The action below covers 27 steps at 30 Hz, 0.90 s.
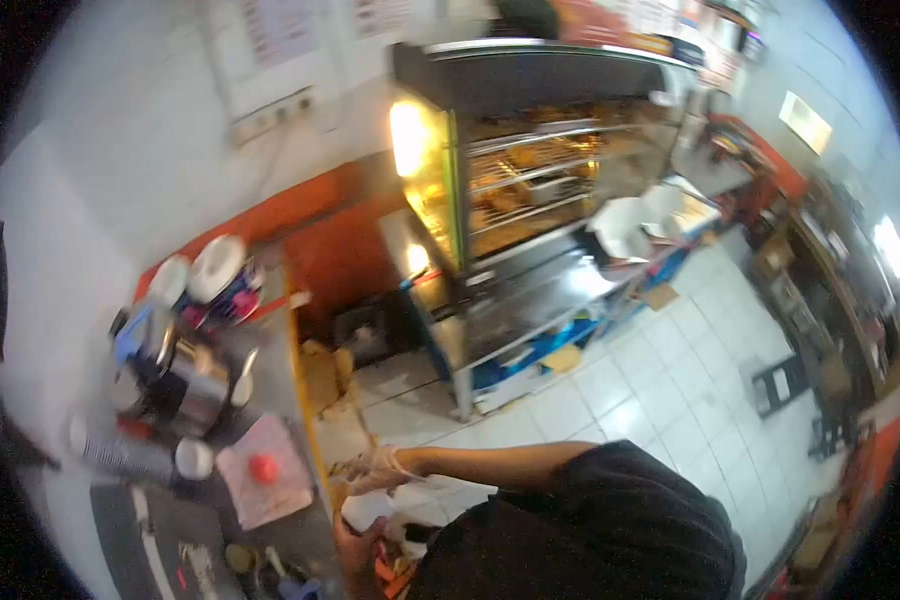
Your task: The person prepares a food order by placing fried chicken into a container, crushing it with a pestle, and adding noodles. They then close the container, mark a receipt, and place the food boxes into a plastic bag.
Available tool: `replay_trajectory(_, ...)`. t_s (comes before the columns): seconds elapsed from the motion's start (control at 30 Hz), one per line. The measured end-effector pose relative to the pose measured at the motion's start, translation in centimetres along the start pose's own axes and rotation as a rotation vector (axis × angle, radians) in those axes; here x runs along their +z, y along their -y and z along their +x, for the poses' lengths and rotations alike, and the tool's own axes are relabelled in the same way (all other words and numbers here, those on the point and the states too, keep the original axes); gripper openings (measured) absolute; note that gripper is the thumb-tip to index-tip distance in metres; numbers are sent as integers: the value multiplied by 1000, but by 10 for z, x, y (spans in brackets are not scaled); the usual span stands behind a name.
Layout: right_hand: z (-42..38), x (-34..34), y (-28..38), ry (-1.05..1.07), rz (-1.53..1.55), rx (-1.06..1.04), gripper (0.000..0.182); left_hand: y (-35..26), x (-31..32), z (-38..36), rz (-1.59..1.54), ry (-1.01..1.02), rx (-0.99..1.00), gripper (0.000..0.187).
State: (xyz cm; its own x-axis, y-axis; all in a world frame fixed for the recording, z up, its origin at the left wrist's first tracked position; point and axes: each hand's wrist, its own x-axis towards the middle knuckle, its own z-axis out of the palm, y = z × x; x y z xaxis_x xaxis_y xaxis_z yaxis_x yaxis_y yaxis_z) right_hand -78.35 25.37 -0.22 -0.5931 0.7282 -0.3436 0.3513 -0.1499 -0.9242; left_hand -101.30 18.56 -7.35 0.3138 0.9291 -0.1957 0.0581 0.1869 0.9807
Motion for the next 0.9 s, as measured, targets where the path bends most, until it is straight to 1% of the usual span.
replay_trajectory(0.03,-42,-19,-39,-64,80,14,66,11,39,18,17,60,7,83)
replay_trajectory(0.07,-85,-36,-67,-139,134,91,67,-41,99,24,-123,106,-98,91)
replay_trajectory(0.1,-124,-47,-92,-212,197,167,67,-50,134,42,-58,221,-126,93)
replay_trajectory(0.17,-204,-61,-164,-387,484,96,67,-43,218,68,70,430,-177,95)
replay_trajectory(0.2,-241,-68,-185,-469,616,61,67,-46,255,79,128,554,-144,96)
replay_trajectory(0.27,-317,-87,-185,-552,749,65,67,-51,325,98,231,781,-73,96)
replay_trajectory(0.3,-350,-98,-184,-588,809,66,67,-59,359,104,206,834,-75,95)
replay_trajectory(0.33,-373,-106,-192,-667,877,32,65,-70,389,110,183,886,-78,94)
replay_trajectory(0.37,-395,-121,-204,-755,860,39,65,-75,414,116,161,936,-81,92)
replay_trajectory(0.4,-414,-138,-220,-837,847,46,65,-72,436,128,138,944,-115,82)
replay_trajectory(0.43,-427,-146,-235,-907,849,60,65,-63,452,140,169,944,-107,79)
replay_trajectory(0.47,-445,-167,-249,-950,980,-8,64,-49,469,156,194,942,-100,76)
replay_trajectory(0.5,-463,-193,-261,-1037,1085,-25,63,-36,495,181,207,944,-69,73)
replay_trajectory(0.53,-481,-224,-271,-1099,1104,-46,63,-25,514,201,251,959,-18,62)
replay_trajectory(0.57,-498,-258,-283,-1161,1116,-73,62,-16,533,218,252,936,0,60)
replay_trajectory(0.63,-522,-333,-307,-1319,1004,7,63,-21,573,244,254,868,21,55)
replay_trajectory(0.67,-536,-363,-316,-1326,923,-78,61,-21,596,257,209,743,48,48)
replay_trajectory(0.7,-538,-401,-355,-1400,867,-5,58,-25,617,277,170,680,102,47)
replay_trajectory(0.77,-542,-465,-424,-1486,928,113,58,-26,651,306,96,523,162,44)
replay_trajectory(0.83,-545,-496,-427,-1470,625,195,56,-31,680,333,63,499,212,41)
replay_trajectory(0.9,-544,-524,-500,-1379,415,218,47,-39,705,348,111,562,208,40)
